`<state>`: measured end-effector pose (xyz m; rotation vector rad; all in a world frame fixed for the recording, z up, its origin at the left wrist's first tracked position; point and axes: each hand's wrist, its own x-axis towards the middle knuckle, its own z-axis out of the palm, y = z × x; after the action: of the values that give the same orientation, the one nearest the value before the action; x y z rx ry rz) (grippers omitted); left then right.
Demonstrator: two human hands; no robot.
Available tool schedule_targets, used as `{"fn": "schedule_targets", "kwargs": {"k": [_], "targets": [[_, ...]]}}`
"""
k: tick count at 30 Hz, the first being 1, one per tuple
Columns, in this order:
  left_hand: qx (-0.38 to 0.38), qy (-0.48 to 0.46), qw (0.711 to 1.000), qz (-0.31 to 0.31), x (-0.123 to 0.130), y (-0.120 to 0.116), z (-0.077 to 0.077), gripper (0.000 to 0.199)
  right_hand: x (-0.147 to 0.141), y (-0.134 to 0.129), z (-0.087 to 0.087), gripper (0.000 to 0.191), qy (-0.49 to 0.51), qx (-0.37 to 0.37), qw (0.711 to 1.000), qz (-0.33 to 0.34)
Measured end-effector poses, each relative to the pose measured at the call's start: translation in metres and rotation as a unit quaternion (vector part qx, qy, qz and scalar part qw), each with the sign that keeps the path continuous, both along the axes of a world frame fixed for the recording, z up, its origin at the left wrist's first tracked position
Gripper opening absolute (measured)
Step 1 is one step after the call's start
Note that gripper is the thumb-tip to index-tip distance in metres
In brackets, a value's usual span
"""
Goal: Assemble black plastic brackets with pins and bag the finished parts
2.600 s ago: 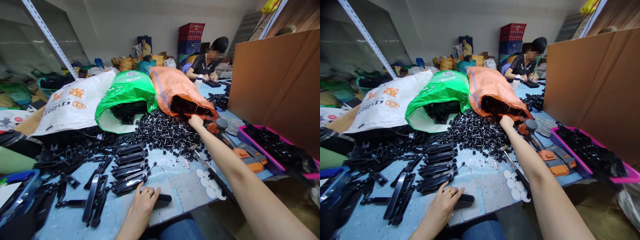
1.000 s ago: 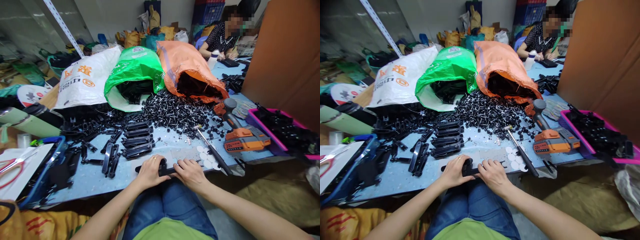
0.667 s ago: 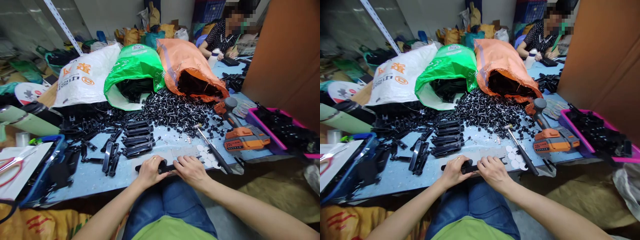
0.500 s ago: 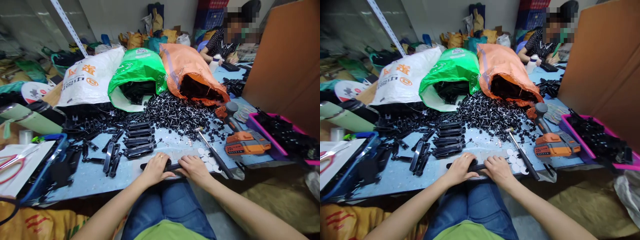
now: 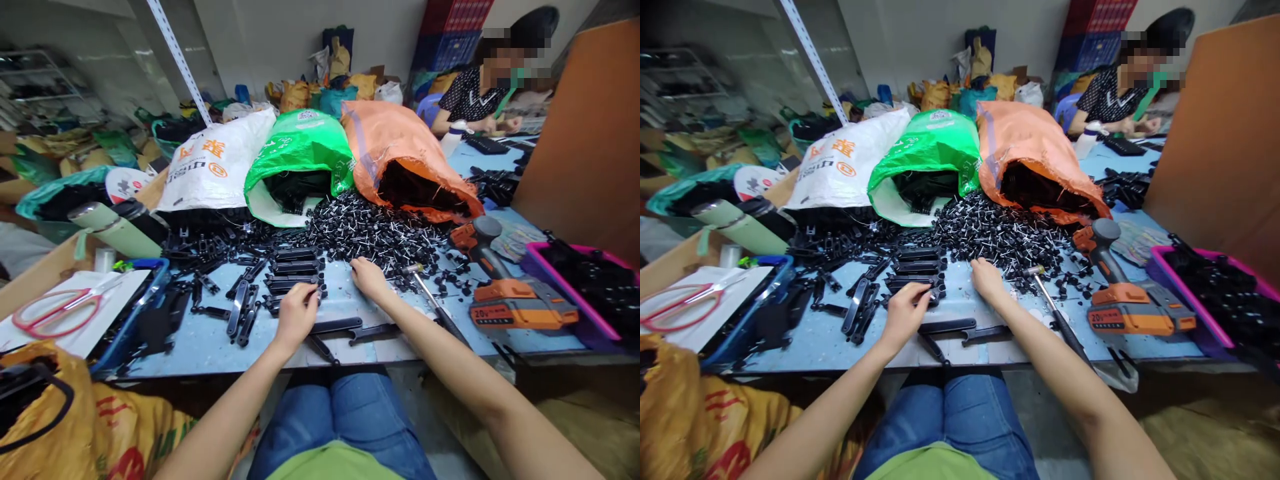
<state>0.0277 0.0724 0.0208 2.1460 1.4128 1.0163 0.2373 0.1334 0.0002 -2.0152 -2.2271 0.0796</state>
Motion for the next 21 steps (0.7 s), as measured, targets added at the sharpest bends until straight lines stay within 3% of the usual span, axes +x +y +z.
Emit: {"fn": "schedule_targets", "kwargs": {"k": [3,7,10,13,17,21], "targets": [[-0.101,-0.175,0.979,0.031,-0.039,-0.029,-0.016,0.019,0.017,-0.020,0.005,0.021,0.091,0.000,0.995,0.052],[-0.145,-0.204,0.967,0.051,-0.049,-0.046,-0.028,0.018,0.032,-0.055,0.027,0.019,0.246,-0.054,0.959,0.129],[-0.092,-0.133,0.986,0.048,-0.042,-0.048,-0.021,0.018,0.031,-0.074,0.043,0.018,0.275,-0.127,0.943,0.138],[0.009,0.004,1.000,-0.001,-0.039,-0.052,-0.016,0.020,0.023,-0.083,0.052,0.016,0.240,-0.165,0.944,0.154],[0.128,0.140,0.979,-0.076,-0.042,-0.055,-0.023,0.026,0.011,-0.085,0.055,0.014,0.142,-0.145,0.958,0.200],[0.148,0.190,0.962,-0.128,-0.049,-0.050,-0.034,0.029,-0.001,-0.084,0.059,0.014,0.027,-0.130,0.961,0.242]]}}
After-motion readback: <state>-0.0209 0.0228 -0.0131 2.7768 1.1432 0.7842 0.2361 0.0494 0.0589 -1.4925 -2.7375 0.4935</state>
